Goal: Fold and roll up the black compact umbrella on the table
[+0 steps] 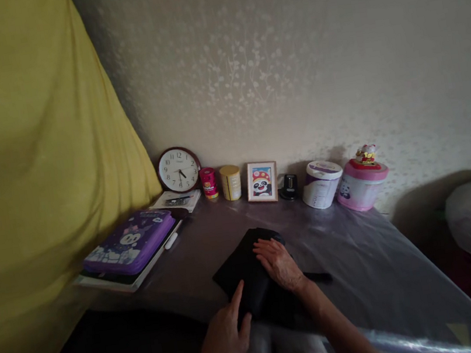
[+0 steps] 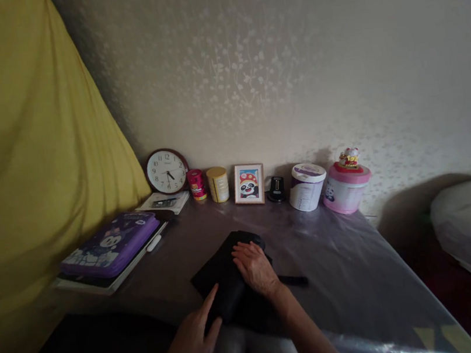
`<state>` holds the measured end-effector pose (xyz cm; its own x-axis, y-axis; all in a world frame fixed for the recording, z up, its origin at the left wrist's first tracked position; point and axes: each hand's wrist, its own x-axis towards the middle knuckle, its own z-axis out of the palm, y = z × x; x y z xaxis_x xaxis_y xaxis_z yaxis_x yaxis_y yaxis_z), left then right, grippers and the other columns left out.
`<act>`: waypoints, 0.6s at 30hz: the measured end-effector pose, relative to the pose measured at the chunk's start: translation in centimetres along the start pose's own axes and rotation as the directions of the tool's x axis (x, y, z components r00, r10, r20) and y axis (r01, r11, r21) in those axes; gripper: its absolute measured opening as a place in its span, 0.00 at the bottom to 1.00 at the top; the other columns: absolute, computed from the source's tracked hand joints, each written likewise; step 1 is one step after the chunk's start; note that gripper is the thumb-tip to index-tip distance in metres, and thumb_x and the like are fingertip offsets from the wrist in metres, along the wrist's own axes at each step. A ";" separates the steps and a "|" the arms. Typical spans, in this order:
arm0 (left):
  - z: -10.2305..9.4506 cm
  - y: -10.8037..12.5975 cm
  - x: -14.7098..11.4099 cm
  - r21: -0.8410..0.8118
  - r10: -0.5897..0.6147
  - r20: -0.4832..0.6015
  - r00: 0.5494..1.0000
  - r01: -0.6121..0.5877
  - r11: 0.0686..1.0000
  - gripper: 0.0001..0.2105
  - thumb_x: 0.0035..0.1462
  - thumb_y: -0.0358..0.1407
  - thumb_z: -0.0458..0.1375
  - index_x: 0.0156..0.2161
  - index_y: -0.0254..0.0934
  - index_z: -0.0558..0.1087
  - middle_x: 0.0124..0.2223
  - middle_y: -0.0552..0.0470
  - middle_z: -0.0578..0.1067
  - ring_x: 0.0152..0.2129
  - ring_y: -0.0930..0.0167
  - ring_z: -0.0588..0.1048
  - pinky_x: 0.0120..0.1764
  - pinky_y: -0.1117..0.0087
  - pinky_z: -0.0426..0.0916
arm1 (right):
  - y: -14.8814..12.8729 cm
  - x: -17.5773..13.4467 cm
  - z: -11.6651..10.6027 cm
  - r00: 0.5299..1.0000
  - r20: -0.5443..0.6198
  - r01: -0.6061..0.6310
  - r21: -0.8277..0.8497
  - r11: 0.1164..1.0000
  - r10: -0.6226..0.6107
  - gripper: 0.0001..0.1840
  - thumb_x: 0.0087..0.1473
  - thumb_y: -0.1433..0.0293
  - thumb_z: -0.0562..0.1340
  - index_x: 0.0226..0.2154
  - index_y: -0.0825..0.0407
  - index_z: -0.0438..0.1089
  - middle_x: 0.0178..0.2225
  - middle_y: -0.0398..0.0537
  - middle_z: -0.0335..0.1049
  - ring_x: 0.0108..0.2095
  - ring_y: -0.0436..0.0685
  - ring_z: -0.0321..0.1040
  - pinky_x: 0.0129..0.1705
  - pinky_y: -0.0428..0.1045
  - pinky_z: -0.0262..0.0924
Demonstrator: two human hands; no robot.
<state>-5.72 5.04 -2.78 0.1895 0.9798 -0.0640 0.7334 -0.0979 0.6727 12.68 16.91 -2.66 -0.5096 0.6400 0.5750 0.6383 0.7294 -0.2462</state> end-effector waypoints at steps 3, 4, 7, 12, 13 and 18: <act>-0.1 0.1 0.1 -0.019 -0.024 0.008 1.000 0.024 1.000 0.29 0.58 0.37 0.45 0.65 0.35 0.47 0.53 0.41 0.72 0.47 0.64 0.72 0.50 0.66 0.62 | 3.2 0.8 0.4 0.987 -0.097 -0.134 -0.052 0.990 0.128 0.16 0.61 0.70 0.50 0.44 0.51 0.71 0.49 0.53 0.71 0.53 0.59 0.64 0.55 0.62 0.56; -0.2 0.1 0.1 -0.022 -0.033 0.011 0.999 0.034 0.999 0.29 0.58 0.37 0.45 0.65 0.35 0.47 0.53 0.41 0.72 0.47 0.65 0.72 0.50 0.66 0.62 | 4.1 0.8 0.3 0.974 -0.138 -0.188 -0.048 0.981 0.180 0.16 0.61 0.69 0.50 0.44 0.51 0.71 0.48 0.54 0.71 0.51 0.59 0.66 0.54 0.61 0.57; -0.2 0.2 0.1 -0.013 -0.056 0.013 0.998 0.057 0.998 0.29 0.58 0.38 0.45 0.65 0.36 0.48 0.52 0.41 0.73 0.45 0.64 0.73 0.48 0.66 0.63 | 5.8 -0.7 -0.8 0.933 -0.198 -0.298 0.037 0.954 0.300 0.16 0.59 0.68 0.51 0.44 0.53 0.70 0.45 0.55 0.73 0.47 0.59 0.69 0.50 0.59 0.62; 0.0 0.2 0.0 -0.017 -0.103 0.012 0.995 0.103 0.995 0.29 0.58 0.37 0.45 0.64 0.38 0.48 0.39 0.44 0.78 0.35 0.65 0.77 0.39 0.67 0.65 | 5.8 -4.4 -3.5 0.889 -0.149 -0.407 0.175 0.896 0.433 0.15 0.56 0.65 0.52 0.37 0.50 0.72 0.38 0.50 0.75 0.39 0.59 0.72 0.43 0.56 0.66; 0.0 0.2 -0.1 -0.034 -0.108 0.011 0.994 0.108 0.994 0.29 0.58 0.38 0.46 0.64 0.39 0.48 0.36 0.46 0.78 0.32 0.65 0.77 0.37 0.68 0.65 | 5.5 -5.0 -3.9 0.881 -0.132 -0.427 0.194 0.883 0.455 0.14 0.56 0.65 0.52 0.36 0.49 0.73 0.36 0.49 0.76 0.37 0.59 0.73 0.41 0.55 0.67; 0.2 0.0 -0.2 -0.195 -0.092 0.004 0.996 0.091 0.977 0.29 0.58 0.41 0.47 0.64 0.38 0.50 0.20 0.57 0.70 0.16 0.71 0.70 0.22 0.73 0.62 | 4.8 -6.8 -4.8 0.838 -0.073 -0.487 0.347 0.801 0.541 0.14 0.53 0.60 0.56 0.34 0.47 0.74 0.34 0.47 0.77 0.35 0.59 0.73 0.38 0.54 0.68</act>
<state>-5.62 4.77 -2.90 0.1243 0.9839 -0.1285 0.6060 0.0273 0.7950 21.97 14.88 -4.06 -0.0399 0.9131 0.4058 0.5591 0.3570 -0.7483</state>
